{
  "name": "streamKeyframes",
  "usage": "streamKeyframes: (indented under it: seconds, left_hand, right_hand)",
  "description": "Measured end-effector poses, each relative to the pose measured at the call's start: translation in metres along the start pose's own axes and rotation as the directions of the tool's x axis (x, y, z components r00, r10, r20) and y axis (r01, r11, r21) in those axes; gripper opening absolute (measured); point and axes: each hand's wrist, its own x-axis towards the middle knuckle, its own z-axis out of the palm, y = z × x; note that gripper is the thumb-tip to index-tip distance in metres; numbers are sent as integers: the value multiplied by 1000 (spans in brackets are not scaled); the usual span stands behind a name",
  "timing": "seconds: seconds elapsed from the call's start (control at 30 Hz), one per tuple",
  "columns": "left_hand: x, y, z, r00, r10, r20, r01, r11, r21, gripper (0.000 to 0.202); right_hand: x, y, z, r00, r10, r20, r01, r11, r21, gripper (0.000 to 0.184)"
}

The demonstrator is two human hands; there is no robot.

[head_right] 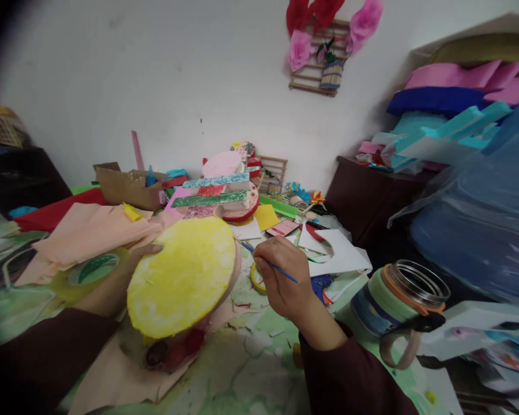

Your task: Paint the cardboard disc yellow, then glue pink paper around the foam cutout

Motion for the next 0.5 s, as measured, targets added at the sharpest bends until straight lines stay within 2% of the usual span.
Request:
streamKeyframes:
  seconds: [0.2,0.37,0.5]
  left_hand:
    - [1,-1,0,998,14,-53,-15,1000,-15,83]
    - [2,-3,-3,996,72,-46,-74,996,-43,78]
    - [2,-2,-3,997,38,-74,-43,997,-71,76]
  right_hand:
    - [2,-6,-1,999,-35,6,35,999,21,14]
    - [6,-13,-3,997,-75,33,75,997,0,14]
    - [8,-17,-4,992,-110,62,112,993,-42,14]
